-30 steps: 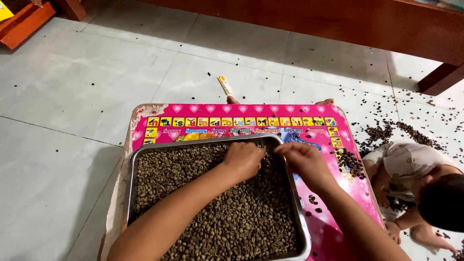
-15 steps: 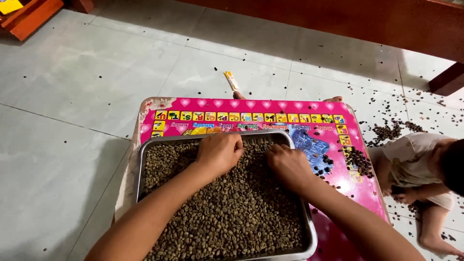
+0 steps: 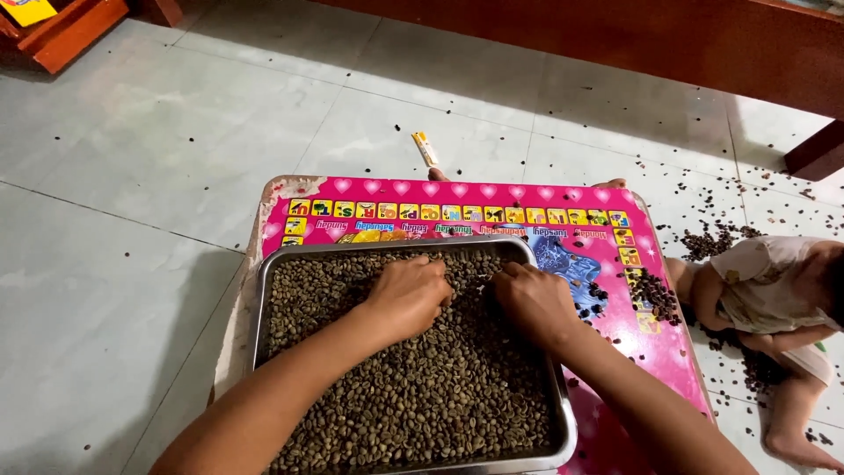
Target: Manually sorting green coffee beans in a metal tray to remove defects or debris.
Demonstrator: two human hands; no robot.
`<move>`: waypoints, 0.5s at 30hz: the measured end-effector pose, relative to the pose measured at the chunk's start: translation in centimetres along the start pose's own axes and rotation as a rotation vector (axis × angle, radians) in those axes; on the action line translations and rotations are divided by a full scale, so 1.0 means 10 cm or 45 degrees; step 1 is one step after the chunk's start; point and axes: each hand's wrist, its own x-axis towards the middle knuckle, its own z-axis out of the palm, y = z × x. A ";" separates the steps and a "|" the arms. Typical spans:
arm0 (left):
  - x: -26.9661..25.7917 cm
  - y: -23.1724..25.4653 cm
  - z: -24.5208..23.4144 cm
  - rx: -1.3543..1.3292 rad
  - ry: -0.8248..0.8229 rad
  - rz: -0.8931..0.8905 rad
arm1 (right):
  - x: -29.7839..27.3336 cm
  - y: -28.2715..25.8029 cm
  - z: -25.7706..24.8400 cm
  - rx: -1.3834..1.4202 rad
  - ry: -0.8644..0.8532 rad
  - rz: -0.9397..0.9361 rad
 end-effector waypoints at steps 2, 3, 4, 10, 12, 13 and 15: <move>0.01 -0.06 0.18 0.068 0.061 0.049 | 0.01 -0.01 -0.10 0.020 0.015 0.013; 0.02 -0.09 0.27 0.138 0.123 0.098 | 0.01 -0.02 -0.15 0.040 0.030 0.026; 0.02 -0.07 0.25 0.138 0.123 0.097 | 0.01 0.00 -0.19 0.041 0.031 0.026; -0.03 -0.09 0.07 -0.127 0.129 -0.077 | 0.14 -0.16 -0.55 0.425 -0.110 0.069; -0.11 -0.04 -0.16 -0.288 0.139 -0.187 | 0.23 -0.27 -0.54 0.639 -0.181 -0.046; -0.14 -0.03 -0.20 -0.285 0.137 -0.186 | 0.24 -0.30 -0.51 0.642 -0.179 -0.044; -0.21 -0.02 -0.29 -0.396 0.116 -0.320 | 0.26 -0.38 -0.44 0.531 -0.169 -0.131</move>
